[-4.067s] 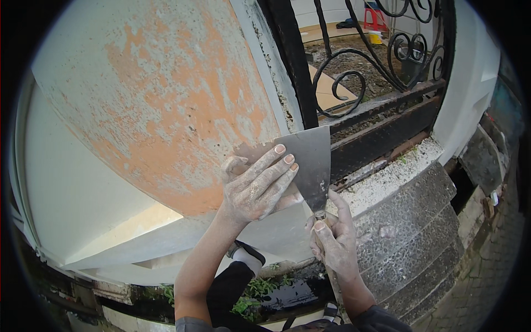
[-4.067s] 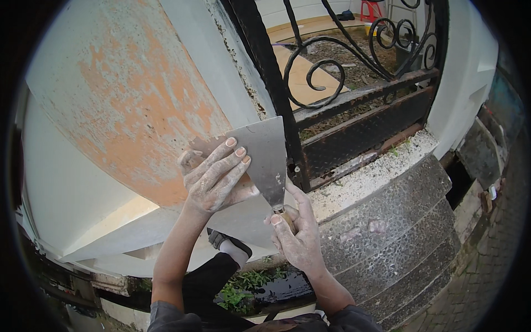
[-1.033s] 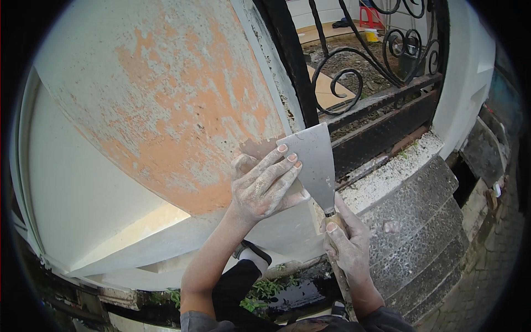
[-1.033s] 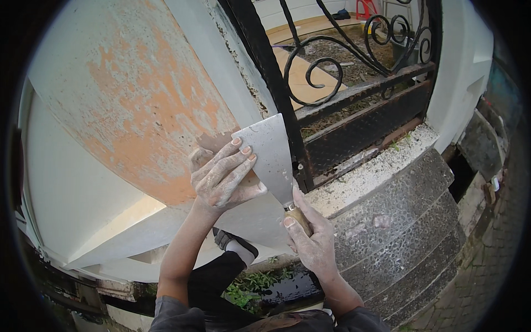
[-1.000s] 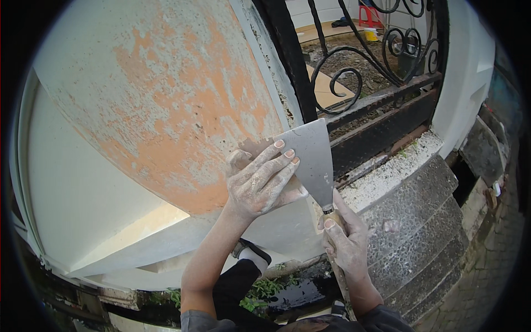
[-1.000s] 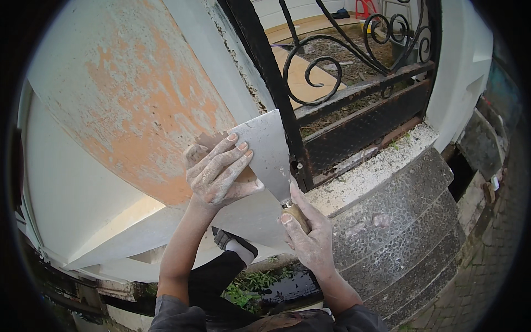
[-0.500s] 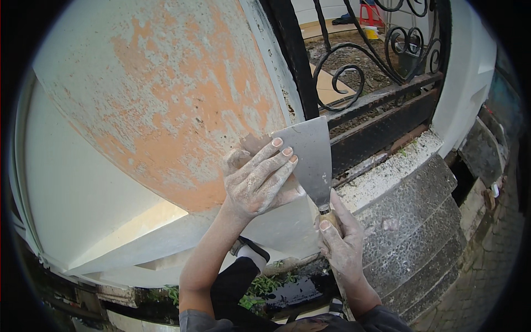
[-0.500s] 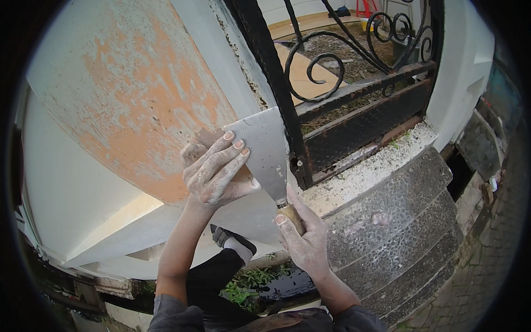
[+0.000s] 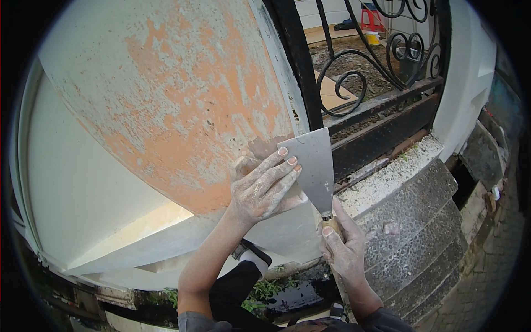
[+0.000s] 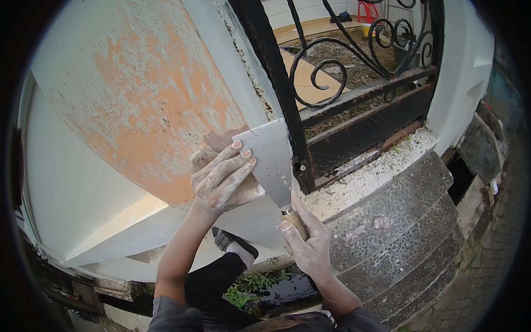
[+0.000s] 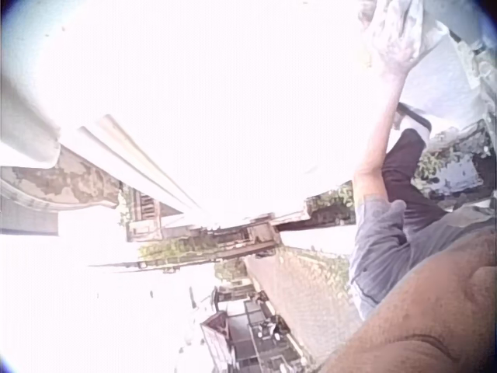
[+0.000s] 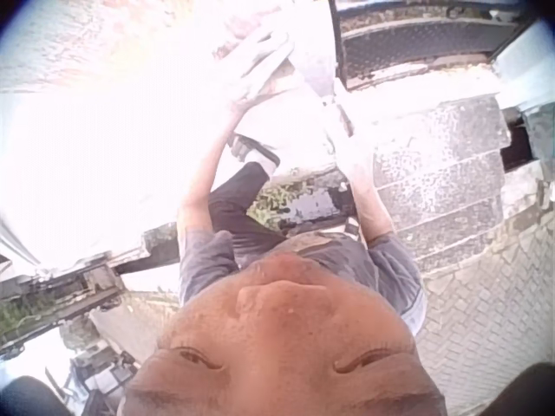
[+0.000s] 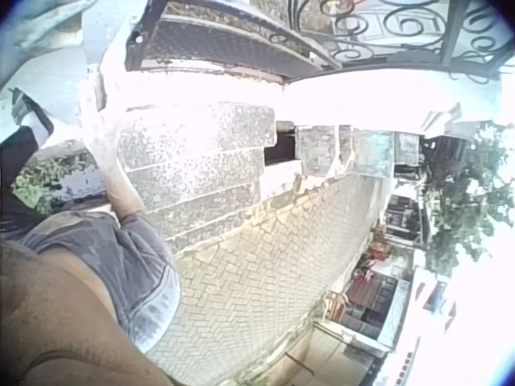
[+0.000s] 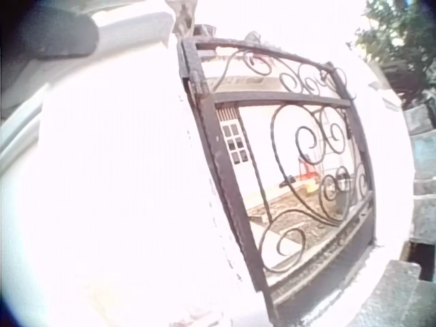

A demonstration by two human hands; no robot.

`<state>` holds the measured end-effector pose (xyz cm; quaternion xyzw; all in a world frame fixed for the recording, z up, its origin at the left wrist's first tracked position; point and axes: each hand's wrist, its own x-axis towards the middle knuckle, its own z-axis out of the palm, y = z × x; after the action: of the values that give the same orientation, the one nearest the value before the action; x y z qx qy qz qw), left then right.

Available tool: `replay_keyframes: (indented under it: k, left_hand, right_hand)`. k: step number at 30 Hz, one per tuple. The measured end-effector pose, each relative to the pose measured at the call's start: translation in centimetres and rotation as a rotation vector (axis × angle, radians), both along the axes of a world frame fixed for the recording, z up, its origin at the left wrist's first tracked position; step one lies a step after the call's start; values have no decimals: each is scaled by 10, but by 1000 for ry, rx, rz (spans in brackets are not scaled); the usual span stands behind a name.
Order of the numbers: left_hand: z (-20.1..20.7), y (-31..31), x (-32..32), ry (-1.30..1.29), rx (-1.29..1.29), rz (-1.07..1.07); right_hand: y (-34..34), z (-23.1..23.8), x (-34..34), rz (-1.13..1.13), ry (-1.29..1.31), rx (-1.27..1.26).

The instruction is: The person scrapes old paint or plaster from a wall using a putty knife.

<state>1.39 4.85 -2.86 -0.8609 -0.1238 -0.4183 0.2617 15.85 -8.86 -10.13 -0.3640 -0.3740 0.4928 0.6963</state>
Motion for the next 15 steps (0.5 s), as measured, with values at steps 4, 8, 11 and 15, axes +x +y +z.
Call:
replay_keyframes:
  k: [4, 8, 11, 15]
  left_hand:
    - [6, 3, -6, 41, 54, 38]
    - [3, 0, -4, 8, -44, -1]
    - [11, 4, -3, 14, 29, 26]
    - [13, 4, -5, 40, 29, 41]
  right_hand:
    - [2, 0, -7, -15, 21, -21]
    - [1, 0, -9, 3, 74, 15]
    - [12, 8, -7, -9, 26, 24]
    - [4, 2, -5, 13, -1, 24]
